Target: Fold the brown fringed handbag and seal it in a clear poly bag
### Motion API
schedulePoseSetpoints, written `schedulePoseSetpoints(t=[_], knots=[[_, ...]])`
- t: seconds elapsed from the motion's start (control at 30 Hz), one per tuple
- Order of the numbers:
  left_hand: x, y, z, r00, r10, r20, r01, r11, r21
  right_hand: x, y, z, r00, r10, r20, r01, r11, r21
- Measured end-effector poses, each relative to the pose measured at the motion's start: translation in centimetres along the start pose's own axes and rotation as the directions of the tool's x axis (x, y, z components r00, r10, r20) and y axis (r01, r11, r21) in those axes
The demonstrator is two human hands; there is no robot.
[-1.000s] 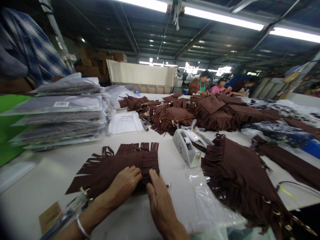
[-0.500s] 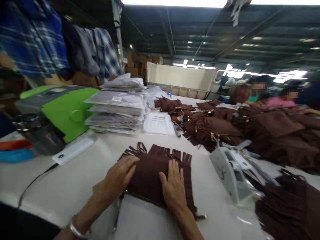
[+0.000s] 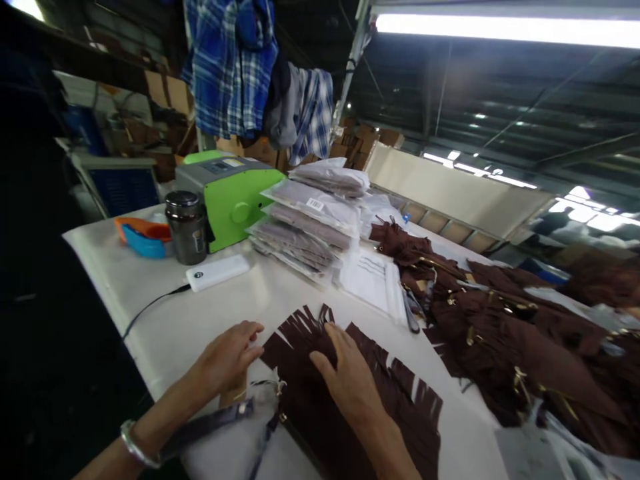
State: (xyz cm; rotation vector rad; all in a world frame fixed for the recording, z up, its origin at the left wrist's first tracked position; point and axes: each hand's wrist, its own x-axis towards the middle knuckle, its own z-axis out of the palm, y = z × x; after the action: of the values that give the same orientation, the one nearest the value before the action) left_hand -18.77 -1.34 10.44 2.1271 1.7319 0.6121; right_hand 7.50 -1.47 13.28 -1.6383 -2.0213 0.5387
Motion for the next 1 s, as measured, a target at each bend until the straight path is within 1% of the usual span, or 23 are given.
schedulePoseSetpoints(t=[0.07,0.13,0.2,0.27,0.33,0.4,0.47,0.53,0.6,0.67,0.77,0.83,0.9,1.0], knots=[[-0.8,0.0,0.3,0.999,0.049,-0.010,-0.049,0.998,0.044,3.7,-1.8,0.4,0.982,-0.101,0.161,0.109,0.993,-0.042],[-1.4,0.1,0.5,0.994,0.103,-0.038,-0.101,0.994,0.050,6.6,-3.0,1.2,0.925,-0.158,0.345,0.202,0.975,-0.095],[-1.7,0.3,0.3,0.989,0.144,-0.042,-0.143,0.989,0.021,8.4,-3.7,2.1,0.850,-0.167,0.499,0.275,0.950,-0.150],[-1.5,0.6,0.0,0.987,0.162,0.010,-0.162,0.987,-0.008,9.1,-4.2,2.9,0.800,-0.186,0.570,0.342,0.922,-0.180],[-0.9,1.2,-0.3,0.987,0.126,0.096,-0.126,0.992,-0.006,8.9,-4.4,3.5,0.787,-0.237,0.569,0.390,0.906,-0.163],[0.0,1.9,-0.2,0.985,0.055,0.163,-0.057,0.998,0.004,8.3,-4.4,3.9,0.786,-0.294,0.544,0.408,0.907,-0.099],[0.7,2.6,0.3,0.985,-0.011,0.174,0.015,1.000,-0.023,7.8,-4.2,4.1,0.787,-0.337,0.517,0.398,0.917,-0.008],[1.0,3.0,0.9,0.988,-0.028,0.153,0.043,0.994,-0.098,7.5,-3.9,4.2,0.791,-0.358,0.496,0.371,0.925,0.076],[0.5,2.9,1.2,0.990,-0.038,0.133,0.057,0.988,-0.143,7.5,-3.4,4.3,0.792,-0.358,0.494,0.342,0.931,0.126],[-0.5,2.6,0.7,0.987,-0.021,0.158,0.041,0.991,-0.128,7.7,-3.1,4.4,0.791,-0.352,0.499,0.327,0.934,0.141],[-2.3,2.2,-1.2,0.967,0.057,0.248,-0.036,0.996,-0.086,8.1,-2.8,4.4,0.786,-0.344,0.513,0.312,0.938,0.149],[-3.2,2.3,-2.4,0.953,0.098,0.287,-0.087,0.995,-0.053,8.3,-2.8,4.4,0.780,-0.343,0.523,0.303,0.939,0.164],[-3.5,2.6,-3.1,0.944,0.117,0.310,-0.128,0.992,0.016,8.5,-2.8,4.4,0.772,-0.353,0.528,0.305,0.935,0.179],[-3.2,2.8,-3.1,0.937,0.151,0.316,-0.193,0.976,0.106,8.8,-2.8,4.0,0.757,-0.361,0.544,0.309,0.932,0.189]])
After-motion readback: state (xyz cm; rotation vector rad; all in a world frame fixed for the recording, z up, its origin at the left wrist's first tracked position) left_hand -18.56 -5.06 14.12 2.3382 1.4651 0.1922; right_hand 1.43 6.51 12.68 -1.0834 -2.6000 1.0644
